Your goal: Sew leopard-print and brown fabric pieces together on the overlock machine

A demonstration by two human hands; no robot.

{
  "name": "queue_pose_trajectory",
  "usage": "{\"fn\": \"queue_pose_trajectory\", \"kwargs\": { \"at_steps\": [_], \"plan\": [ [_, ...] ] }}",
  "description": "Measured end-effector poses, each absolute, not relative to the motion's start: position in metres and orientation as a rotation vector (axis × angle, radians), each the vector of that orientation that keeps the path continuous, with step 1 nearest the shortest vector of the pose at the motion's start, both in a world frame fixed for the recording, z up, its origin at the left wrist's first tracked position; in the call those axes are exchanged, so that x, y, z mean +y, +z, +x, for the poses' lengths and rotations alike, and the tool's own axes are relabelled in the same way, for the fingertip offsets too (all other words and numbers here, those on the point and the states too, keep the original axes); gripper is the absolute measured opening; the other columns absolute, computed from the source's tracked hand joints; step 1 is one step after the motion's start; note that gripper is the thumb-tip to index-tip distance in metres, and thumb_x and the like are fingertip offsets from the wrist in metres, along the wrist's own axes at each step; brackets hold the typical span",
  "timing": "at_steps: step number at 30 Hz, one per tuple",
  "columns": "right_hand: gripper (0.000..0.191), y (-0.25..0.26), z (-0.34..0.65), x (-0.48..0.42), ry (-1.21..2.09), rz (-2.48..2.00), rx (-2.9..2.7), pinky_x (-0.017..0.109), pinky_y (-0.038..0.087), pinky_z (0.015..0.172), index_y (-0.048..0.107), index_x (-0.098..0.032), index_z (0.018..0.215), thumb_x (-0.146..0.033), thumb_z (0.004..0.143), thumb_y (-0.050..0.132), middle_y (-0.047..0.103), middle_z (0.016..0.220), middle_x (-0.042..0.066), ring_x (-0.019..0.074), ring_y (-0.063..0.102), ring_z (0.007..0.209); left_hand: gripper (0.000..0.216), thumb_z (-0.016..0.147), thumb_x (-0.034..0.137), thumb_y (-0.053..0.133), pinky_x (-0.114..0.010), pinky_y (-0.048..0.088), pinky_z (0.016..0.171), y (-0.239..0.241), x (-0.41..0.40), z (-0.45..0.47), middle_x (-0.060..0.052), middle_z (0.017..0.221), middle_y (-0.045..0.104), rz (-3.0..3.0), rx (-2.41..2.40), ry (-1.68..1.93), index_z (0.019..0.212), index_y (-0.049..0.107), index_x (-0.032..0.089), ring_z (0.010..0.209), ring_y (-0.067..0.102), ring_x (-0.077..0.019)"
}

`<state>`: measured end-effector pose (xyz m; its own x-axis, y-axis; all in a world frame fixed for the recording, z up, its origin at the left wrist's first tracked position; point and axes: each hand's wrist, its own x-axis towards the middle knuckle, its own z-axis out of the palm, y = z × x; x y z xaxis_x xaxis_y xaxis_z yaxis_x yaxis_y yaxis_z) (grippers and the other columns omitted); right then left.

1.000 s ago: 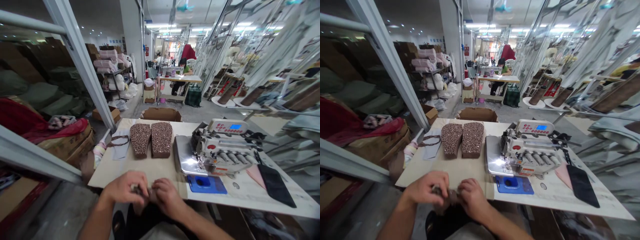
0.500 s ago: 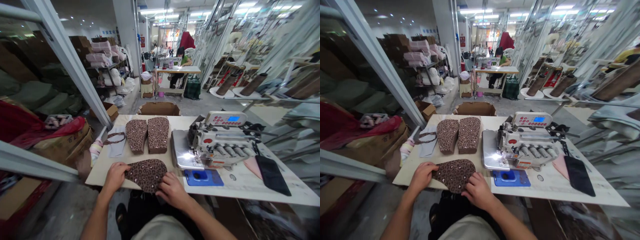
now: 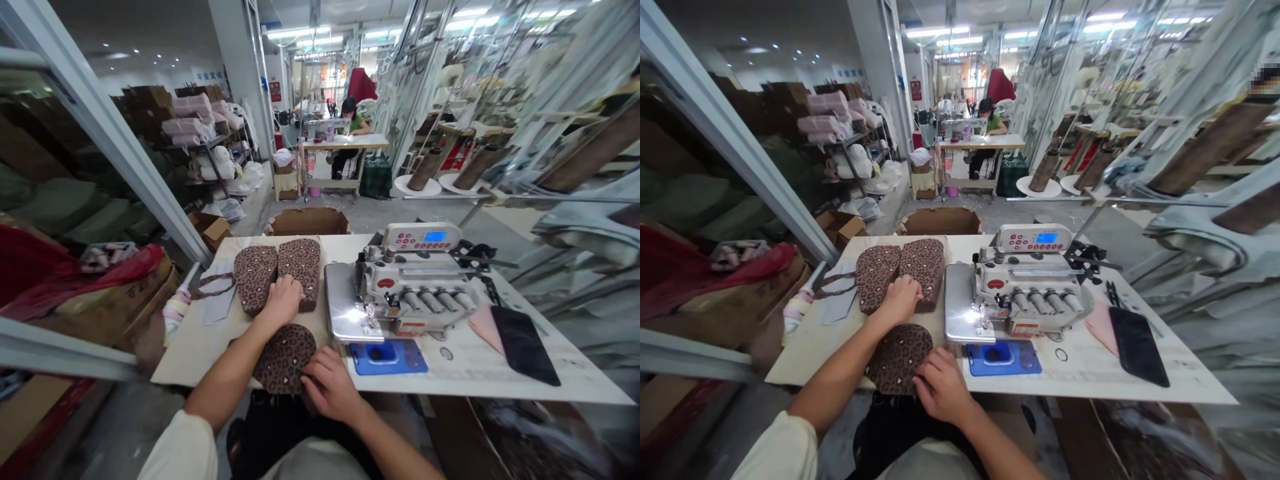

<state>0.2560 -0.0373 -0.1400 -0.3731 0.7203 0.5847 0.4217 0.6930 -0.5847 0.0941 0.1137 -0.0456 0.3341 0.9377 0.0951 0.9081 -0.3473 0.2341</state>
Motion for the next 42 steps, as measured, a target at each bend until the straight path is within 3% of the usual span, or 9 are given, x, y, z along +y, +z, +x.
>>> {"fn": "queue_pose_trajectory", "kwargs": {
  "at_steps": [5,11,13,15,18,21,27,32,42],
  "plan": [
    [0.043,-0.145,0.256,-0.035,0.474,-0.855,-1.957,0.047,0.054,0.102,0.057,-0.023,0.136,-0.018,0.093,0.058,0.071,0.123,0.012,0.028,0.063,0.118,0.019,0.101,0.016,0.048,-0.04,0.051,0.09,-0.031,0.129,0.1,-0.014,0.099,0.073,2.294,1.834,0.394,0.103,0.067,0.015,0.098,0.069,-0.0276],
    [0.103,-0.167,0.253,-0.035,0.533,-1.173,-1.846,0.053,0.05,0.112,-0.005,-0.013,0.166,-0.03,0.091,0.064,0.042,0.161,0.025,0.0344,0.049,0.145,0.03,0.102,0.023,0.045,-0.032,0.054,0.091,-0.019,0.064,0.073,-0.006,0.1,0.075,2.131,1.128,0.564,0.099,0.075,0.022,0.095,0.07,-0.0198],
    [0.097,-0.167,0.255,-0.038,0.503,-1.168,-1.864,0.055,0.049,0.112,0.01,-0.013,0.166,-0.026,0.088,0.066,0.039,0.162,0.026,0.0365,0.046,0.147,0.032,0.102,0.038,0.05,-0.033,0.054,0.09,-0.017,0.025,0.047,-0.008,0.098,0.075,2.0,0.721,0.424,0.101,0.08,0.025,0.093,0.07,-0.0217],
    [0.069,-0.158,0.258,-0.042,0.522,-1.039,-1.991,0.057,0.045,0.114,0.048,-0.018,0.151,-0.019,0.084,0.065,0.044,0.16,0.022,0.0361,0.045,0.147,0.03,0.09,0.053,0.069,-0.033,0.056,0.081,-0.02,-0.008,0.015,-0.01,0.085,0.074,1.864,0.506,0.245,0.087,0.083,0.026,0.079,0.069,-0.0227],
    [0.029,-0.138,0.258,-0.046,0.821,-0.627,-2.26,0.042,0.054,0.103,0.073,-0.025,0.109,-0.013,0.085,0.06,0.073,0.126,0.01,0.0246,0.068,0.121,0.04,0.082,0.062,0.075,-0.033,0.055,0.07,-0.037,-0.039,-0.031,-0.009,0.07,0.067,1.783,0.677,0.403,0.065,0.077,0.025,0.066,0.065,-0.0211],
    [0.014,-0.119,0.253,-0.036,1.058,-0.736,-2.283,0.028,0.056,0.078,0.072,-0.024,0.099,-0.021,0.093,0.061,0.078,0.089,0.002,0.0176,0.073,0.083,0.036,0.094,0.053,0.063,-0.034,0.056,0.075,-0.069,-0.044,-0.058,-0.008,0.081,0.071,1.788,1.206,0.775,0.078,0.077,0.023,0.078,0.069,-0.0217],
    [0.057,-0.103,0.235,-0.003,0.822,-1.768,-2.181,0.029,0.049,0.074,0.044,-0.021,0.15,-0.026,0.097,0.063,0.079,0.092,0.007,0.0252,0.075,0.087,0.026,0.092,0.035,0.055,-0.038,0.058,0.085,-0.126,-0.026,-0.072,-0.008,0.093,0.078,1.95,1.775,0.944,0.093,0.077,0.021,0.089,0.073,-0.0243],
    [0.039,-0.106,0.228,-0.002,0.641,-1.923,-2.227,0.029,0.047,0.074,0.051,-0.022,0.139,-0.021,0.1,0.052,0.078,0.109,0.011,0.0248,0.076,0.092,0.026,0.096,0.033,0.052,-0.035,0.058,0.085,-0.135,-0.023,-0.072,-0.008,0.095,0.078,2.05,1.802,0.932,0.097,0.076,0.022,0.09,0.073,-0.0234],
    [0.037,-0.12,0.234,-0.008,0.521,-1.976,-2.164,0.027,0.046,0.07,0.05,-0.021,0.135,-0.021,0.099,0.05,0.078,0.097,0.007,0.022,0.074,0.083,0.024,0.098,0.03,0.051,-0.033,0.055,0.083,-0.138,-0.017,-0.064,-0.006,0.098,0.076,2.141,1.902,0.82,0.102,0.074,0.024,0.09,0.07,-0.0228]
  ]
}}
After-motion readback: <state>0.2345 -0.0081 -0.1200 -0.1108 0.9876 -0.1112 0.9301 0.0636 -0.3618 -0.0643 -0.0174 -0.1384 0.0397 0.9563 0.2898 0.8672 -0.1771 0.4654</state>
